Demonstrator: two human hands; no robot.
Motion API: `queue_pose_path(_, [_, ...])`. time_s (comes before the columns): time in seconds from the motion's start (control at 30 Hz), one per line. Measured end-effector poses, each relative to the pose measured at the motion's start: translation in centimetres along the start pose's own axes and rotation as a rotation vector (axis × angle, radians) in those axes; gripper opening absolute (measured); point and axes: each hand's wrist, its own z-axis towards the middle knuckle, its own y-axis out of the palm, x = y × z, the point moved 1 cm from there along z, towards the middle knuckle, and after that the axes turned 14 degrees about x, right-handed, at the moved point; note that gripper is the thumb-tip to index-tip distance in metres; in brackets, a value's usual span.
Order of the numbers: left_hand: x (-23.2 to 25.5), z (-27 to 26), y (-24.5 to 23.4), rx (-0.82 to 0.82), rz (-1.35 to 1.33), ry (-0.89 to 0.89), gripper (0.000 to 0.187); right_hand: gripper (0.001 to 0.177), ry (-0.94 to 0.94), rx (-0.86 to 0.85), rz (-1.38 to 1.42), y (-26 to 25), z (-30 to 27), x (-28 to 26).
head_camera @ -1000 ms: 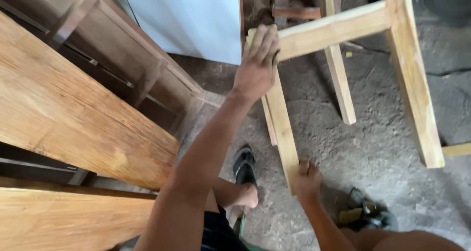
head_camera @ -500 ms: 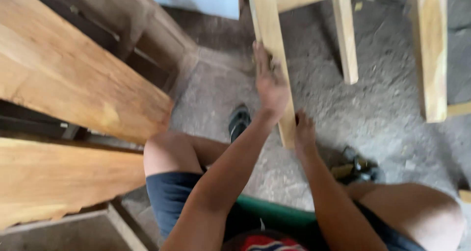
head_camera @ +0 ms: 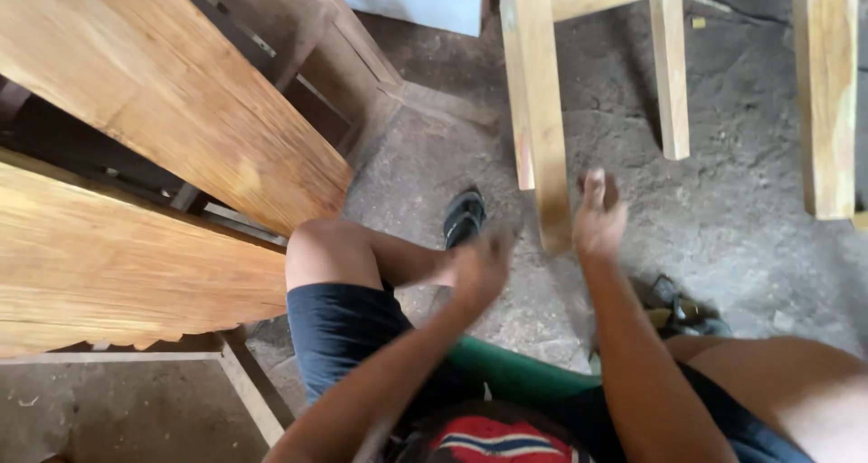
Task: The person sands a wooden chair frame using a piece of sandpaper, moving it along the legs and joints of the chair.
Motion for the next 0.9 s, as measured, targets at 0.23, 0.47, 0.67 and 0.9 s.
queue_pose_path(0.23, [15.2,9.1,-12.2,-0.119,-0.097,0.933,0.023,0.084,-1.057,-0.408,-0.423,-3.9,-3.2,-17.9])
queue_pose_path(0.47, [17.7,12.8,-9.4,-0.22,-0.426,0.811,0.021,0.022,-0.727,-0.233,-0.464,-1.3,-1.4,-13.7])
queue_pose_path(0.67, [9.6,19.7,-5.2,0.018,-1.103,-0.577,0.053,0.034,-0.885,0.048,-0.432,5.3,9.1,-19.3])
queue_pose_path(0.9, [9.9,21.5,-1.6,-0.355,-1.087,-0.68,0.078,0.033,-1.356,-0.194,-0.534,7.4,3.7,-7.5])
